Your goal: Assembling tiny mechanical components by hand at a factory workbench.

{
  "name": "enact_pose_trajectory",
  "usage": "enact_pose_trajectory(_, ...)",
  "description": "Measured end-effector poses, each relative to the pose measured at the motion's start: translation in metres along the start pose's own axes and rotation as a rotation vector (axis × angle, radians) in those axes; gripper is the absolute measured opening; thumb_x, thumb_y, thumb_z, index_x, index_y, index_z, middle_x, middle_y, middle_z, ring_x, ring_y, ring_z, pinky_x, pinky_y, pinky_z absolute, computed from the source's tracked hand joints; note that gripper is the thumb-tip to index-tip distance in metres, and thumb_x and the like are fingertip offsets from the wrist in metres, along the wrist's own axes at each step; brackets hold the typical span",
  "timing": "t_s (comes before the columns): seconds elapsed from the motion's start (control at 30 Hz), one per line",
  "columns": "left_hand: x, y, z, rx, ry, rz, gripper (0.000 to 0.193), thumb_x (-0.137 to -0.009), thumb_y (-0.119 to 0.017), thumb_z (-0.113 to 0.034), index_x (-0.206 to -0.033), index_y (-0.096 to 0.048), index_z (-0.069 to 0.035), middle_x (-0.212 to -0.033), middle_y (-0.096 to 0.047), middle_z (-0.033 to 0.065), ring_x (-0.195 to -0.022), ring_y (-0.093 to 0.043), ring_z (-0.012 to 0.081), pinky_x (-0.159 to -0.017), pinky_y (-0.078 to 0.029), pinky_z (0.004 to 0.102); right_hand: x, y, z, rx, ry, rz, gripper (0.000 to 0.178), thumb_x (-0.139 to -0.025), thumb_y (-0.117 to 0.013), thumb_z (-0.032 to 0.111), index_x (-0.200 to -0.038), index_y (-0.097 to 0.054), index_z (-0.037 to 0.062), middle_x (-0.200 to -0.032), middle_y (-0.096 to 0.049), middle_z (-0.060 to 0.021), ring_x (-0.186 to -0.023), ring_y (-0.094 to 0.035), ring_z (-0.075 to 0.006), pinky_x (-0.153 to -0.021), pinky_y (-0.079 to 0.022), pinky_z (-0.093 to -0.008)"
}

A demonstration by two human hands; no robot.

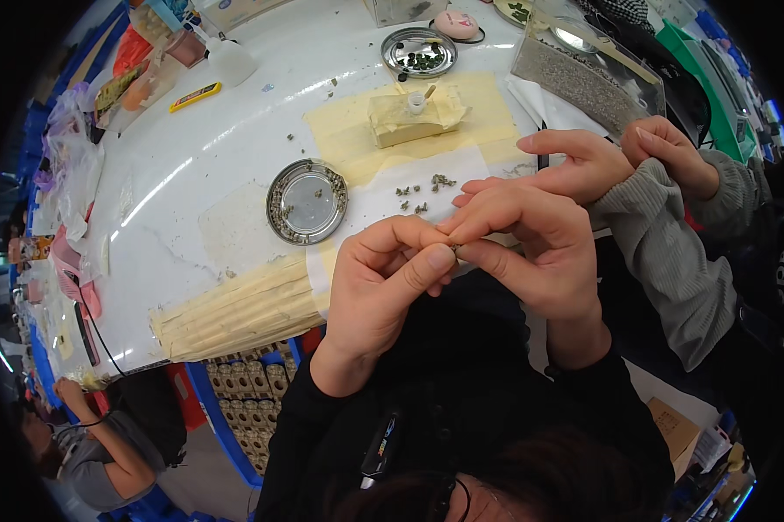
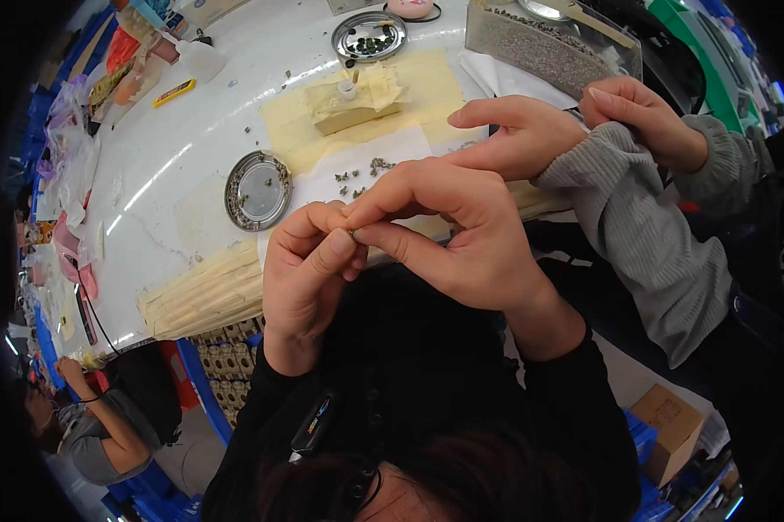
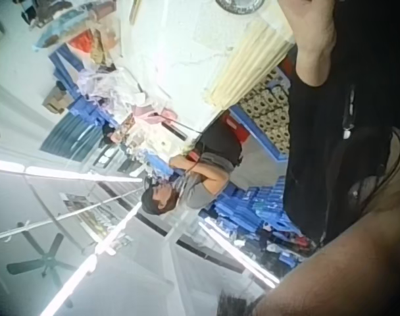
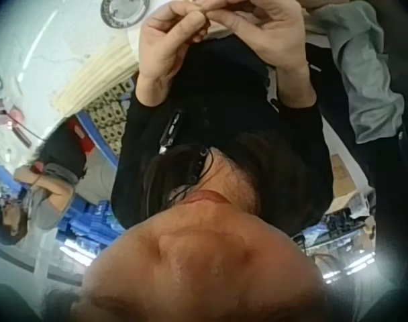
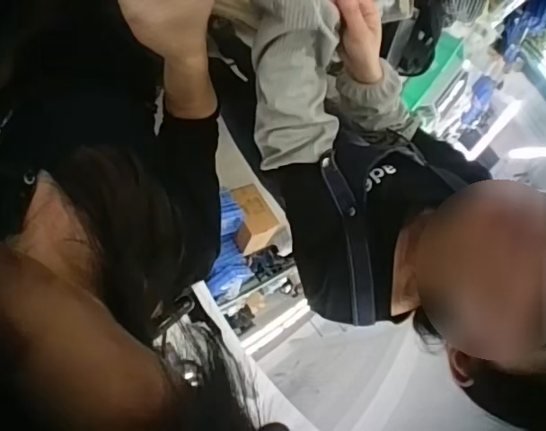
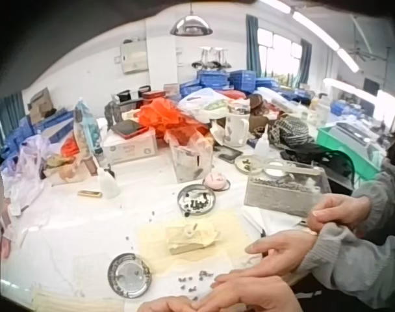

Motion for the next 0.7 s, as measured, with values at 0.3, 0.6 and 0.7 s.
enact_pose_trajectory(0.3, 0.001, -0.003, 0.011, 0.322, 0.14, -0.105, 0.011, -0.097, -0.06, -0.013, -0.1, -0.063, -0.003, -0.087, -0.063, 0.0026, -0.075, -0.054, 0.0086, -0.07, -0.044, 0.022, 0.003, -0.01, 0.006, 0.432, 0.409, -0.129, 0.017, -0.075, -0.072, -0.006, -0.091, -0.07, 0.0017, -0.093, -0.073, -0.0112, -0.079, -0.071, -0.0213, -0.071, -0.056, -0.0296)
enact_pose_trajectory(0.6, 0.003, -0.007, 0.008, 0.364, 0.184, -0.125, 0.011, -0.098, -0.059, -0.015, -0.099, -0.063, -0.004, -0.087, -0.063, 0.0021, -0.076, -0.054, 0.008, -0.069, -0.044, 0.0215, 0.003, -0.007, 0.004, 0.291, 0.336, -0.061, 0.018, -0.078, -0.071, -0.008, -0.095, -0.066, -0.0023, -0.095, -0.072, -0.0208, -0.084, -0.072, -0.0262, -0.073, -0.057, -0.0301)
enact_pose_trajectory(0.7, 0.002, -0.005, 0.009, 0.369, 0.184, -0.12, 0.012, -0.098, -0.058, -0.015, -0.098, -0.063, -0.004, -0.087, -0.064, 0.0022, -0.076, -0.055, 0.0076, -0.068, -0.044, 0.0215, 0.003, -0.007, 0.001, 0.267, 0.287, -0.08, 0.018, -0.079, -0.071, -0.007, -0.095, -0.065, -0.004, -0.095, -0.072, -0.0203, -0.085, -0.072, -0.0255, -0.073, -0.057, -0.0296)
Point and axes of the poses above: each hand's wrist, its own x-axis away from the middle knuckle, its own y-axis out of the back of the hand, z = x × y, the point moved 4 cm from there along -x, towards the middle knuckle
